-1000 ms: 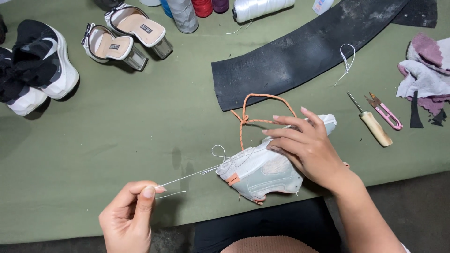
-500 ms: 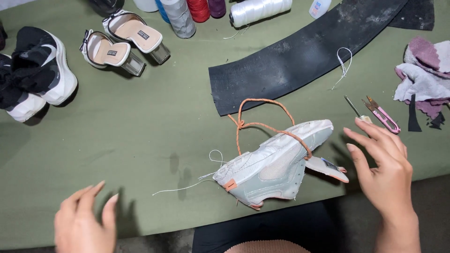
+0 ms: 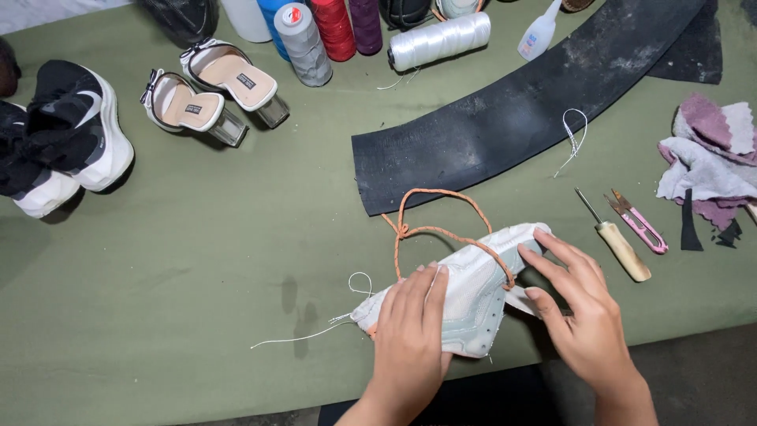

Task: The person sews a light blue and orange sneaker using a curved awl and white thread. They repeatedly pierce the shoe's upper material near the sole and pull the thread through to secure the parts. The workspace includes other shoes and spools of thread.

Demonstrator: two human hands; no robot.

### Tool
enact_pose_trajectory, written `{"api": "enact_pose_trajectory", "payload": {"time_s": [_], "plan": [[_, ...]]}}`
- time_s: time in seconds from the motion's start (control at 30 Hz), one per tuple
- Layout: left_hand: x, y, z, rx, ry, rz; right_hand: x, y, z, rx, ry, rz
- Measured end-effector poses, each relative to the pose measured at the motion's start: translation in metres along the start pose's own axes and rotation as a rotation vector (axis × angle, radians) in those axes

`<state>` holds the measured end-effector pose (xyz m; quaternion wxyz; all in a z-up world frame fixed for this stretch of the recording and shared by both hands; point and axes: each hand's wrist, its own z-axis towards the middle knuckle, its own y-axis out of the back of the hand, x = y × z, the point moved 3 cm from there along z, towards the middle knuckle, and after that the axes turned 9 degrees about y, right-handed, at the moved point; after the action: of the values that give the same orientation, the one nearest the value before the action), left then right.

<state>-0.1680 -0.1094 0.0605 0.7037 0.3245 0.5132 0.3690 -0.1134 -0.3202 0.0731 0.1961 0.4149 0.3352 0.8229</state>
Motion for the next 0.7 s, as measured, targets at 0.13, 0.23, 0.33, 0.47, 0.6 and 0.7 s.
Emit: {"api": "enact_pose_trajectory", "payload": {"time_s": [0.13,0.23,0.33,0.47,0.6,0.7], "plan": [[0.014,0.015,0.026,-0.083,-0.004,-0.136,0.009,-0.011,0.015,0.000,-0.003,0.040],[0.037,0.012,0.046,-0.008,0.095,-0.177,0.022,-0.014,0.027,-0.096,0.059,-0.012],[0.063,0.012,0.078,0.169,0.273,-0.197,0.030,-0.015,0.032,-0.278,0.134,-0.078],[0.082,0.030,0.117,0.553,0.590,-0.307,0.031,-0.028,0.024,-0.481,0.150,-0.178],[0.105,0.014,0.127,0.689,0.608,-0.314,0.036,-0.050,0.022,-0.535,-0.023,-0.124],[0.107,0.012,0.128,0.677,0.632,-0.335,0.033,-0.066,0.030,-0.422,-0.088,-0.035]]}}
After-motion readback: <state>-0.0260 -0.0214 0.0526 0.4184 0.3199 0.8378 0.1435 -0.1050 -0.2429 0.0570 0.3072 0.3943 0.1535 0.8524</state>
